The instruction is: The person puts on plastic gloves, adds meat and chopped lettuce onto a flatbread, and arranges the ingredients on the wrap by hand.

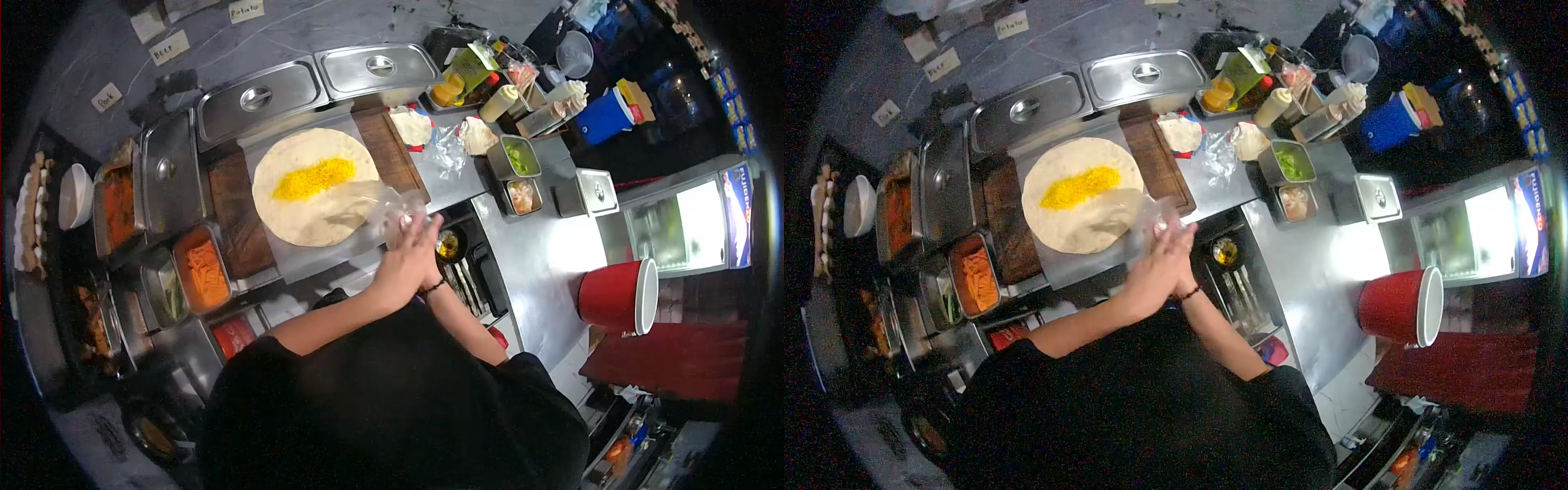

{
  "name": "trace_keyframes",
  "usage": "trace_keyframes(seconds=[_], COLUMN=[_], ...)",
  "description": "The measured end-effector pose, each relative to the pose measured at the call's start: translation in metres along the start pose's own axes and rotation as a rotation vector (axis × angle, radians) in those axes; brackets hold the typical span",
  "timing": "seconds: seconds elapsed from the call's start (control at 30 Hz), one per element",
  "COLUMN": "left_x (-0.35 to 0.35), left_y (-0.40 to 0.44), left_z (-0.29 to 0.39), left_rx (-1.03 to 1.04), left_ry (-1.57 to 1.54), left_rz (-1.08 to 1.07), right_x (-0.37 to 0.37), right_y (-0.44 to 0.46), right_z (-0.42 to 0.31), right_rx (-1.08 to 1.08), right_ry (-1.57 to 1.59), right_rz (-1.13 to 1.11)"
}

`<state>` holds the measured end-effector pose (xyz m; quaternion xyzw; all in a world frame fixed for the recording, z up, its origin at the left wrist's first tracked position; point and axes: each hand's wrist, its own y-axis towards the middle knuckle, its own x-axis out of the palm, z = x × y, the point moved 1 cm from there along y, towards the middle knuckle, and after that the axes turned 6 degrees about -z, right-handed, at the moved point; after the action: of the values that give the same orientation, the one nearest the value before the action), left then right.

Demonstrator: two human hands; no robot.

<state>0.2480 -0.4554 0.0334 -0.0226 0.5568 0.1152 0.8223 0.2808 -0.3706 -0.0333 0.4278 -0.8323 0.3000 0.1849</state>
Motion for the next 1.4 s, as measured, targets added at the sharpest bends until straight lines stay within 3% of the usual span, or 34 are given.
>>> trace_keyframes(seconds=[0.07,0.13,0.2,0.27,0.3,0.33,0.37,0.4,0.47,0.5,0.6,0.7,0.8,0.83,0.87,0.9,0.93,0.97,1.03,1.07,1.1,1.13,1.2,1.27,1.33,1.37,1.4], left_x=[0.003,0.015,0.018,0.019,0.013,0.011,0.010,0.009,0.020,0.032,0.034,0.050,0.022,0.022,0.006,-0.009,-0.004,-0.023,0.010,0.041,0.027,0.038,0.075,0.091,0.092,0.091,0.090], left_y=[-0.001,0.006,0.016,0.030,0.036,0.041,0.047,0.052,0.062,0.067,0.084,0.109,0.124,0.123,0.124,0.122,0.131,0.132,0.149,0.156,0.161,0.167,0.172,0.180,0.193,0.199,0.204], left_z=[0.013,0.021,0.021,0.025,0.028,0.026,0.025,0.024,0.026,0.027,0.040,0.058,0.071,0.076,0.078,0.078,0.062,0.062,0.036,0.020,0.026,0.027,0.021,0.018,0.023,0.019,0.024], left_rx=[0.081,0.320,0.377,0.480,0.511,0.500,0.510,0.519,0.510,0.546,0.500,0.588,0.600,0.624,0.591,0.553,0.467,0.129,-0.166,-0.258,-0.558,-0.563,-0.540,-0.596,-0.659,-0.758,-0.757], left_ry=[-0.054,0.344,0.318,0.292,0.385,0.388,0.197,0.007,-0.057,-0.119,-0.295,-0.192,-0.400,-0.495,-0.469,-0.444,-0.477,-0.368,-0.402,-0.645,-1.017,-1.011,-0.957,-0.999,-1.078,-1.151,-1.145], left_rz=[0.015,-0.018,0.030,0.014,0.001,0.002,-0.016,-0.029,-0.055,-0.042,-0.128,-0.159,-0.253,-0.135,0.089,0.304,0.286,0.423,0.369,0.325,0.024,0.020,0.340,0.307,0.207,0.024,0.013], right_x=[-0.001,-0.008,-0.024,-0.009,0.001,0.007,0.007,0.002,-0.026,-0.054,-0.054,-0.100,-0.191,-0.210,-0.140,-0.137,-0.142,-0.153,-0.161,-0.161,-0.164,-0.172,-0.191,-0.202,-0.205,-0.207,-0.206], right_y=[0.010,0.023,0.023,0.013,0.011,0.010,0.011,0.016,0.032,0.043,0.033,0.042,0.060,0.064,0.026,0.008,-0.003,-0.003,-0.011,-0.013,-0.013,-0.010,-0.006,-0.005,0.000,0.000,0.000], right_z=[0.002,0.000,-0.022,-0.055,-0.066,-0.075,-0.081,-0.082,-0.077,-0.067,-0.083,-0.082,-0.101,-0.114,-0.136,-0.160,-0.171,-0.173,-0.180,-0.184,-0.187,-0.189,-0.188,-0.186,-0.179,-0.182,-0.189], right_rx=[-0.086,-0.183,-0.117,-0.129,-0.122,-0.212,-0.298,-0.291,-0.550,-0.589,-0.611,-0.563,-0.545,-0.549,-0.259,-0.145,-0.029,0.093,0.170,0.249,0.291,0.291,0.260,0.193,-0.070,-0.088,-0.093], right_ry=[0.019,0.035,0.187,0.538,0.538,0.438,0.329,0.325,-0.004,-0.096,0.045,0.151,-0.821,-1.150,-0.248,-0.050,0.155,0.403,0.422,0.419,0.516,0.524,0.527,0.502,0.558,0.556,0.565], right_rz=[0.014,0.022,-0.071,-0.601,-0.609,-0.326,-0.045,-0.053,0.023,-0.070,-0.290,-0.241,-0.142,-0.091,0.038,-0.105,-0.245,-0.372,-0.439,-0.521,-0.551,-0.553,-0.438,-0.368,-0.172,-0.162,-0.157])
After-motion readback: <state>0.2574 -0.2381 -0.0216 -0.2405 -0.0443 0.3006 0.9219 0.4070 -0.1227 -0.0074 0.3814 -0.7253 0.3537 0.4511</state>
